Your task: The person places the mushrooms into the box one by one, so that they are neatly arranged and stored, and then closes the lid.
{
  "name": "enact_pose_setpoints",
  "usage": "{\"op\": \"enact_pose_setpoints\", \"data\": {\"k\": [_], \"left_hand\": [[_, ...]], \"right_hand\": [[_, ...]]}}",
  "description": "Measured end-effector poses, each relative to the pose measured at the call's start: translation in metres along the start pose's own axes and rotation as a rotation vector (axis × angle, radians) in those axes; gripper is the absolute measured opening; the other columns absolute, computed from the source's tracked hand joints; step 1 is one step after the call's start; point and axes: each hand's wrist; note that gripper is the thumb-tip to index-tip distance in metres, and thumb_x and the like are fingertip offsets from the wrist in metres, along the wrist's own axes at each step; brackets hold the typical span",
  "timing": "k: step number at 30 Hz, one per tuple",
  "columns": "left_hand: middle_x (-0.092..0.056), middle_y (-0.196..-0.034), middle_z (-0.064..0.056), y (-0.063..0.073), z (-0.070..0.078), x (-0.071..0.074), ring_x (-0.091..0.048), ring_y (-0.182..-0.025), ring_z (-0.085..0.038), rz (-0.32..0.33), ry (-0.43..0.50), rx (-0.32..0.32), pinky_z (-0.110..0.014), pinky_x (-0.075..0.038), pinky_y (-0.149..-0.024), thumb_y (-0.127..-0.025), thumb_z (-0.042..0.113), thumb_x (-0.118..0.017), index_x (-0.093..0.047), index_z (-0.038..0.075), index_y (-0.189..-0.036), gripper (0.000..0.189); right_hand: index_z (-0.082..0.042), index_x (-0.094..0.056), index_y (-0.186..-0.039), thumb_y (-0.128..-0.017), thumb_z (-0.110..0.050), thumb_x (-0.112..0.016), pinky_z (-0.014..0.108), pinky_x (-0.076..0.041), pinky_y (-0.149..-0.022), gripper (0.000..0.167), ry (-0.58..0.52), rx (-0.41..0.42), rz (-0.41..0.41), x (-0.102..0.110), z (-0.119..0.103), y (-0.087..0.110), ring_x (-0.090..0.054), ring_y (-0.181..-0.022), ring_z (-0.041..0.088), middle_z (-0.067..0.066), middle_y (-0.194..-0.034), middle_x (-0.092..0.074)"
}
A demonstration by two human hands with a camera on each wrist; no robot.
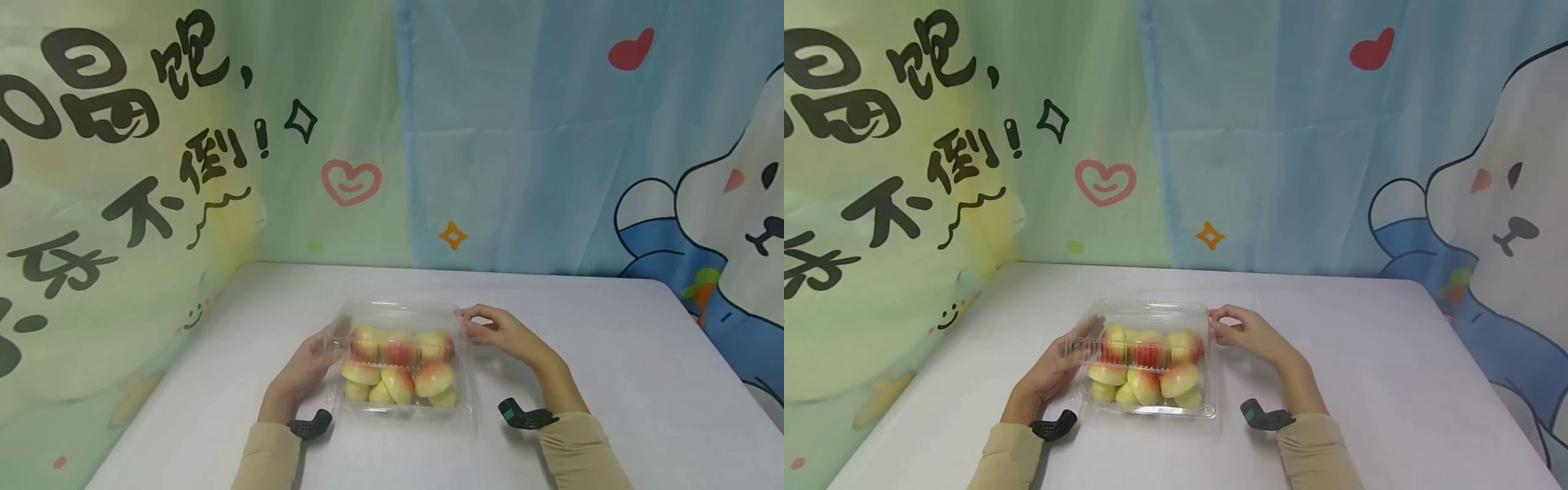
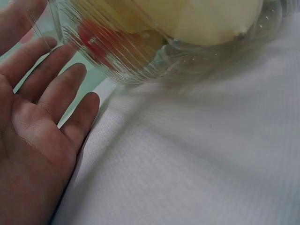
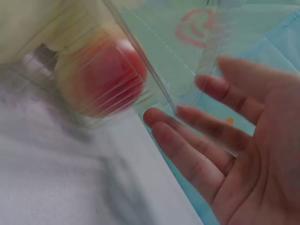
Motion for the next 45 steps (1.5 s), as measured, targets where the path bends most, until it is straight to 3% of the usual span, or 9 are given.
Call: {"op": "enact_pose_setpoints", "data": {"k": [5,11,16,20,24,28,32,36,45], "left_hand": [[-0.027,-0.157,0.007,0.000,0.003,-0.001,-0.017,-0.147,-0.015,-0.003,-0.030,-0.001,-0.041,-0.007,-0.121,-0.090,0.011,-0.062,-0.029,0.026,-0.150,0.070],[-0.028,-0.156,0.006,0.001,0.003,-0.001,-0.020,-0.147,-0.016,-0.013,-0.038,-0.028,-0.045,-0.007,-0.120,-0.088,0.017,-0.065,-0.029,0.028,-0.149,0.071],[-0.027,-0.157,0.005,0.000,0.001,0.000,-0.022,-0.146,-0.019,0.001,-0.037,-0.026,-0.050,-0.002,-0.119,-0.092,0.011,-0.059,-0.020,0.024,-0.152,0.074],[-0.026,-0.157,0.002,0.000,0.000,-0.001,-0.022,-0.146,-0.025,0.027,-0.046,-0.016,-0.053,-0.003,-0.119,-0.092,0.008,-0.057,-0.016,0.022,-0.153,0.075],[-0.029,-0.156,0.006,0.000,0.002,-0.003,-0.018,-0.147,-0.023,0.066,-0.070,0.044,-0.054,-0.005,-0.118,-0.094,0.018,-0.058,-0.021,0.031,-0.151,0.070],[-0.029,-0.155,0.009,0.000,0.004,-0.004,-0.013,-0.148,-0.017,0.063,0.040,0.079,-0.048,-0.003,-0.120,-0.096,0.022,-0.051,-0.029,0.034,-0.149,0.058],[-0.021,-0.159,0.001,0.001,0.003,-0.001,-0.012,-0.148,-0.019,-0.003,0.152,0.018,-0.039,-0.002,-0.121,-0.099,0.016,-0.040,-0.026,0.020,-0.151,0.054],[-0.023,-0.159,0.001,0.000,-0.001,0.003,-0.015,-0.148,-0.016,-0.006,0.090,-0.003,-0.037,-0.006,-0.120,-0.099,0.016,-0.043,-0.025,0.019,-0.151,0.055],[-0.039,-0.149,0.015,-0.003,-0.001,0.002,-0.024,-0.144,-0.011,0.096,-0.111,0.061,-0.046,-0.016,-0.120,-0.093,0.033,-0.059,-0.041,0.034,-0.142,0.053]], "right_hand": [[-0.002,-0.053,-0.104,-0.094,-0.018,-0.059,0.027,-0.056,-0.084,0.020,0.020,-0.033,-0.049,0.000,0.001,-0.001,-0.062,-0.109,0.038,0.029,-0.139,-0.044],[-0.002,-0.053,-0.109,-0.095,-0.020,-0.058,0.027,-0.056,-0.085,0.023,0.023,-0.064,-0.059,-0.001,-0.002,-0.001,-0.063,-0.106,0.029,0.026,-0.132,-0.048],[0.001,-0.050,-0.116,-0.094,-0.021,-0.059,0.032,-0.058,-0.082,0.032,0.005,-0.117,-0.066,-0.003,-0.005,0.000,-0.063,-0.101,0.027,0.025,-0.120,-0.053],[0.002,-0.045,-0.118,-0.093,-0.018,-0.060,0.036,-0.059,-0.077,0.035,-0.032,-0.157,-0.085,-0.003,-0.007,0.000,-0.066,-0.086,0.021,0.020,-0.103,-0.060],[0.000,-0.043,-0.121,-0.093,-0.018,-0.060,0.037,-0.060,-0.072,0.038,-0.040,-0.203,-0.093,-0.003,-0.007,0.001,-0.067,-0.074,0.018,0.011,-0.091,-0.063],[-0.001,-0.041,-0.126,-0.092,-0.016,-0.062,0.035,-0.060,-0.068,0.043,-0.037,-0.225,-0.080,-0.003,-0.008,0.001,-0.067,-0.069,0.017,0.008,-0.085,-0.063],[0.001,-0.039,-0.128,-0.090,-0.012,-0.064,0.032,-0.060,-0.067,0.047,-0.038,-0.234,-0.065,-0.006,-0.012,0.000,-0.066,-0.067,0.016,0.009,-0.084,-0.064],[0.004,-0.040,-0.124,-0.088,-0.009,-0.065,0.032,-0.060,-0.065,0.046,0.024,-0.261,-0.008,-0.010,-0.020,-0.002,-0.067,-0.065,0.015,0.012,-0.085,-0.066],[0.002,-0.059,-0.103,-0.088,-0.011,-0.062,0.032,-0.060,-0.063,0.020,0.288,-0.328,0.170,-0.024,-0.035,-0.004,-0.069,-0.063,0.014,0.013,-0.087,-0.067]]}}
Point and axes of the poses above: each hand's wrist, its own y-axis away from the middle knuckle, its own x-axis out of the back of the hand, z = x × y
